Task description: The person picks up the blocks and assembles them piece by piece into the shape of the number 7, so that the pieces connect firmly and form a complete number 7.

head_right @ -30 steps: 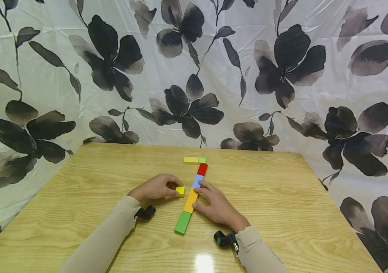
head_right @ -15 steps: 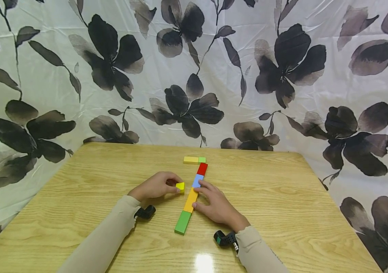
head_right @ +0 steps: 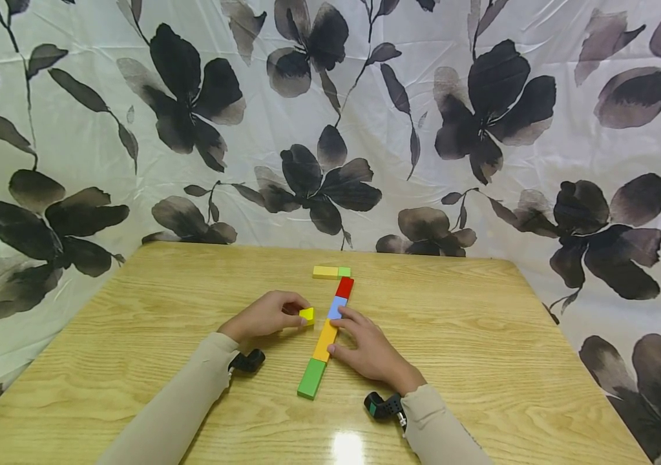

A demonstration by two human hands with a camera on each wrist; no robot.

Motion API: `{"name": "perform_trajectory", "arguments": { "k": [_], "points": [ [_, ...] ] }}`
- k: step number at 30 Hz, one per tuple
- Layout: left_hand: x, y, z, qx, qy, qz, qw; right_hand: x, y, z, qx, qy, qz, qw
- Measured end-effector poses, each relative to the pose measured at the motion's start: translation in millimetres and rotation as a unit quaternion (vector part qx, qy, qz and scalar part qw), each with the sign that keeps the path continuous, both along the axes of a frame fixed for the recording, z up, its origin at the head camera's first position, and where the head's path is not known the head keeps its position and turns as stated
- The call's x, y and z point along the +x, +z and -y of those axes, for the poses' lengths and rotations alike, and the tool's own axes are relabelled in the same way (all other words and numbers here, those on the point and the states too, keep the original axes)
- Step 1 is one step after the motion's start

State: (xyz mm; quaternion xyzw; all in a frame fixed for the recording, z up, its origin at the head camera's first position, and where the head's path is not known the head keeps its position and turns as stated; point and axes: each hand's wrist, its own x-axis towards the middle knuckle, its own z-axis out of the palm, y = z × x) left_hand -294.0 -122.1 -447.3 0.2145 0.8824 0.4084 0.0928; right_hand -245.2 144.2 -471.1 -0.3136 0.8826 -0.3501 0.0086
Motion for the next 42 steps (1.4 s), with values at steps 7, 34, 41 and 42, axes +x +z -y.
{"name": "perform_trajectory", "arguments": {
  "k": [7, 34, 41, 42],
  "points": [
    [0.1, 1.2, 1.6, 0.001, -0.004, -0.003, 1.0, -0.5, 0.2, 0, -0.004, 0.002, 0.004, 1.0],
    [-10.4, 0.8, 5.5, -0.007, 0.03, -0.02, 0.9993, 1.1, 3.5, 2, 0.006, -0.003, 0.014, 0.9999],
    [-19.5, 1.0, 7.9, 0.0, 0.036, -0.022, 0.9991, 0.5, 2.0, 1, 0.007, -0.006, 0.011, 0.9999],
    [-20.2, 1.0, 8.2, 0.0, 0.035, -0.022, 0.9991, 0.4, 1.5, 1, 0.007, -0.006, 0.011, 0.9999]
  ]
}}
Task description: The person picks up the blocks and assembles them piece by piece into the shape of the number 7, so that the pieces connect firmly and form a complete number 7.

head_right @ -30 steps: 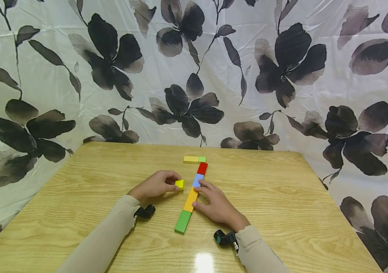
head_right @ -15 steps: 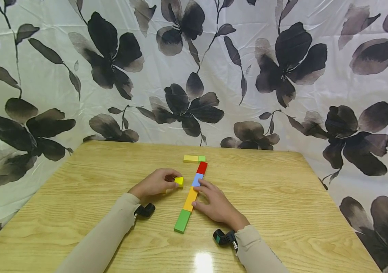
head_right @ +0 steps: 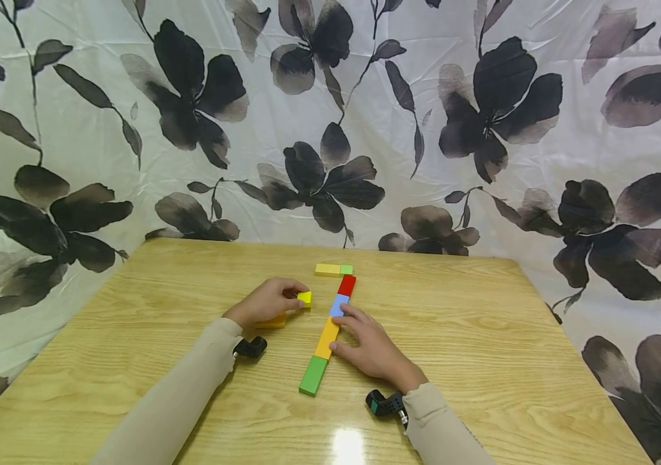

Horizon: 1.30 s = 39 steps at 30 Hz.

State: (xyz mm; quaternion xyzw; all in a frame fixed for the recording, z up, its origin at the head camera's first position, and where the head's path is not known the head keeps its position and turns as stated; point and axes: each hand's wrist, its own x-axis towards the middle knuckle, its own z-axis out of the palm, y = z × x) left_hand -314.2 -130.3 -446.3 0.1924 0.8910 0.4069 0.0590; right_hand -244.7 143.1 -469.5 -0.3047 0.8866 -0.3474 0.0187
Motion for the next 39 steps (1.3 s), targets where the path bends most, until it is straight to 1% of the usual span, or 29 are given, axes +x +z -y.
{"name": "perform_trajectory", "arguments": {
  "k": [9, 15, 23, 28, 32, 39],
  "points": [
    [-4.0, 0.5, 2.3, 0.0, 0.019, 0.01, 0.9998, -0.2, -0.3, -1, -0.001, 0.0, 0.001, 1.0],
    [-5.4, 3.7, 3.3, 0.02, 0.021, 0.026, 0.9993, -1.5, -1.5, -1, 0.002, 0.002, -0.003, 1.0],
    [-9.4, 5.6, 3.4, 0.02, 0.024, 0.041, 0.9987, -1.5, -1.7, -2, -0.001, 0.004, -0.002, 1.0],
    [-11.8, 2.5, 4.3, 0.022, 0.024, 0.036, 0.9988, -1.1, -1.8, -2, 0.001, 0.002, 0.001, 1.0],
    [-13.3, -0.6, 4.7, 0.023, 0.033, 0.03, 0.9987, -1.9, -3.6, -3, 0.007, 0.0, 0.002, 1.0],
    [-17.5, -0.7, 5.4, 0.029, 0.072, 0.021, 0.9968, -1.6, -3.9, -2, 0.001, 0.001, -0.003, 1.0]
  ]
}}
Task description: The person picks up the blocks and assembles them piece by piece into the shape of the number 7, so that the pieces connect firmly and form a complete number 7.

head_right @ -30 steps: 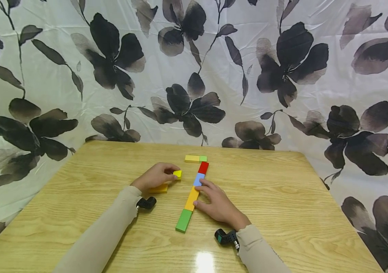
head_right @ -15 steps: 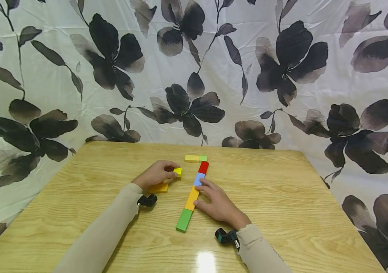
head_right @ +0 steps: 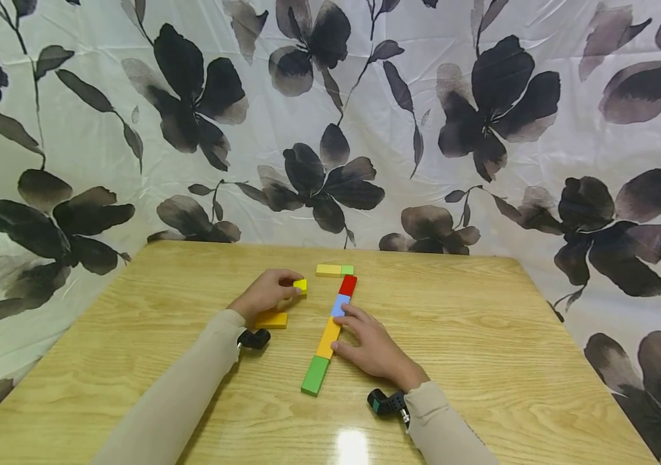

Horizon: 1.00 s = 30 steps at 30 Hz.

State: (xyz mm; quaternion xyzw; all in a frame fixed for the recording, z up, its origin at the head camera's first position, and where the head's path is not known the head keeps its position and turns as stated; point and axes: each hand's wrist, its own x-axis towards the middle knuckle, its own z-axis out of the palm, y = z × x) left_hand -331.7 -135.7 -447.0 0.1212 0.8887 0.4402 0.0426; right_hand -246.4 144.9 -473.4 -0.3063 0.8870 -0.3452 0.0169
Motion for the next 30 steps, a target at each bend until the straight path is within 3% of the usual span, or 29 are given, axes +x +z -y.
{"name": "perform_trajectory", "arguments": {
  "k": [13, 18, 24, 30],
  "points": [
    [-9.7, -0.2, -3.6, 0.005, 0.015, 0.003, 0.9999, 2.0, -0.7, 0, -0.01, 0.007, -0.005, 0.9999],
    [-18.2, -0.9, -5.8, 0.011, 0.021, 0.003, 0.9997, -0.2, -0.3, -1, -0.005, 0.005, -0.012, 0.9999],
    [-28.1, -1.3, -8.6, -0.003, 0.038, 0.004, 0.9993, 0.0, 1.6, -1, -0.008, 0.007, -0.012, 0.9999],
    [-30.7, 1.5, -13.7, -0.024, 0.043, -0.004, 0.9988, 0.9, 3.5, 0, -0.007, 0.008, -0.009, 0.9999]
  ]
}}
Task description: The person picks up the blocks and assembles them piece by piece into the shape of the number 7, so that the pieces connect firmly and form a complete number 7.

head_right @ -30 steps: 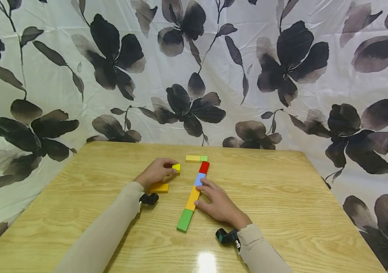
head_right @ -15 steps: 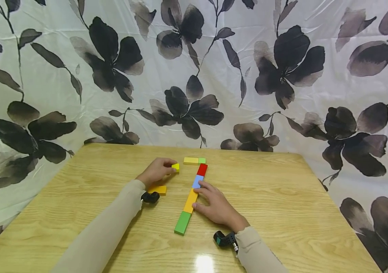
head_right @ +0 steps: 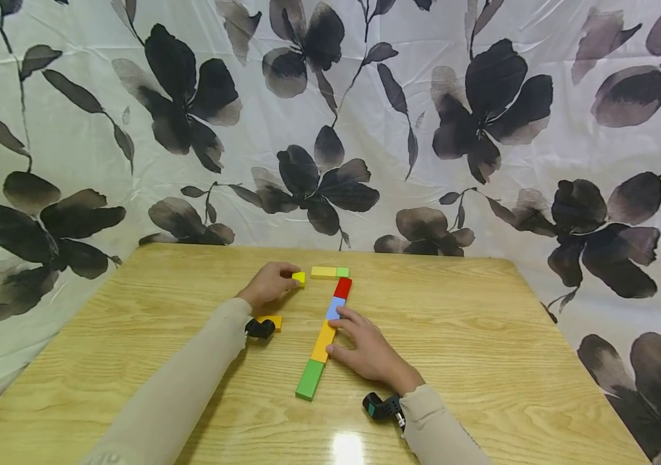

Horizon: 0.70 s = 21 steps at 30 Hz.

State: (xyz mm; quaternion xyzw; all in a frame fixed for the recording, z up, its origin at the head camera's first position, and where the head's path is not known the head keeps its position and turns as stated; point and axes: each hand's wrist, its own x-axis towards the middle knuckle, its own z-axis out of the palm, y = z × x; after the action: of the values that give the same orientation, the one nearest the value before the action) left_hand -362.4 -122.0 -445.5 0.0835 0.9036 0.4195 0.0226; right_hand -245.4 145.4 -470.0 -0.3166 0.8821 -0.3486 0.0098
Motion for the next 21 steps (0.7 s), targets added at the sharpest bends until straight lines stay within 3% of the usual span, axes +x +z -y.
{"name": "perform_trajectory", "arguments": {
  "k": [7, 15, 21],
  "points": [
    [-3.4, 0.5, 0.0, -0.016, -0.002, -0.032, 0.9994, -0.2, -3.3, 1, -0.003, 0.003, 0.004, 1.0],
    [-10.9, 0.5, -4.2, -0.032, 0.0, -0.031, 0.999, -0.1, -1.4, 0, -0.003, 0.0, 0.006, 1.0],
    [-11.7, 6.5, -8.5, -0.055, -0.005, -0.027, 0.9981, -1.3, -1.0, 0, 0.001, -0.001, 0.006, 1.0]
  ]
}}
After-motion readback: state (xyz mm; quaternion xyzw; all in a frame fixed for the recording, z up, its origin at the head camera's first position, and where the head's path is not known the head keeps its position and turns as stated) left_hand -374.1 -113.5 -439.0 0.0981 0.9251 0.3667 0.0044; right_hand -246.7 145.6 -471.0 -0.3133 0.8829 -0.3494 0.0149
